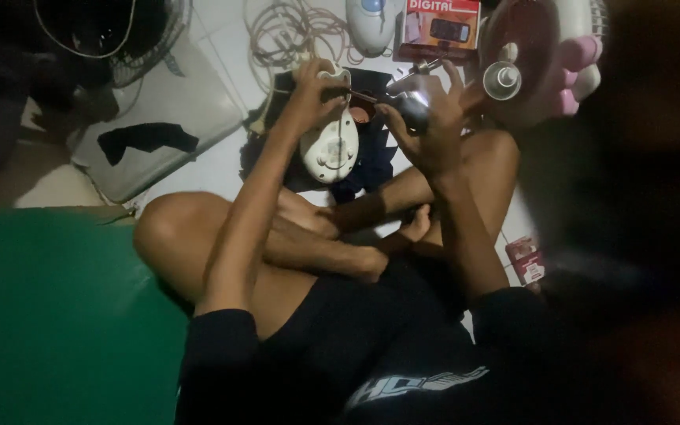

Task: Disassembling and reassembling the base of a small electric fan using a screwdriver while sitting on the floor.

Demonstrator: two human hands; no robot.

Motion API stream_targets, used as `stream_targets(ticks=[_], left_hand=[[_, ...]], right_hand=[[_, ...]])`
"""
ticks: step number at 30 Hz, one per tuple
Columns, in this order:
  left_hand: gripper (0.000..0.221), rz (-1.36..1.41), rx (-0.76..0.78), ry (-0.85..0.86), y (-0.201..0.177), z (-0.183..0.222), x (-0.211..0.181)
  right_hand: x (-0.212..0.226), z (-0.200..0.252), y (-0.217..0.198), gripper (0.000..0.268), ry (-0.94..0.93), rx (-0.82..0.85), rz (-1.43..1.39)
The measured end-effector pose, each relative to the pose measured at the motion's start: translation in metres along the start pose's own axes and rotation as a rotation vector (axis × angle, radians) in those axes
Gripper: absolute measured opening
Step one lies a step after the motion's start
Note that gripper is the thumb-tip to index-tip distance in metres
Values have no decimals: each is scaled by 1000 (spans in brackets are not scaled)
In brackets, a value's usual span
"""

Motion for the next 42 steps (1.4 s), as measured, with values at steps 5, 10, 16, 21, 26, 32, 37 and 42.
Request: stream_targets(ticks=[5,10,16,21,26,32,37,42], left_hand=[[47,45,2,-31,-6,-2,0],[39,-28,163,-247,-16,-5,-5],[48,-3,136,-225,-18,-2,-9],[50,-43,162,-185,-21,-4,-5],[56,-130,238,-116,-19,-11,12],[55,716,79,-594,-14,-7,11],[59,-219,256,-17,-27,-8,-22],[62,-168,342,-44,-30,-4,-23]], right_hand=[[11,0,-5,25,4,-13,-70],[18,-1,-7,24,-4,-17,-116],[18,-2,-5,26,182,17,-443],[17,0,-5,39,69,59,-599],[14,6,-2,65,46,154,-641],[7,10,3,45,-3,174,-418],[-1,9,1,43,-213,-26,120],[7,-2,-9,39,-72,26,-116]])
Point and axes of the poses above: each hand's wrist, its own z-axis away from the middle knuckle, its own y-axis out of the palm, x = y × z, the point moved 4 cm from there along -z, towards the middle knuckle, and after that the axes turned 2 degrees about x, right-handed, at the moved point
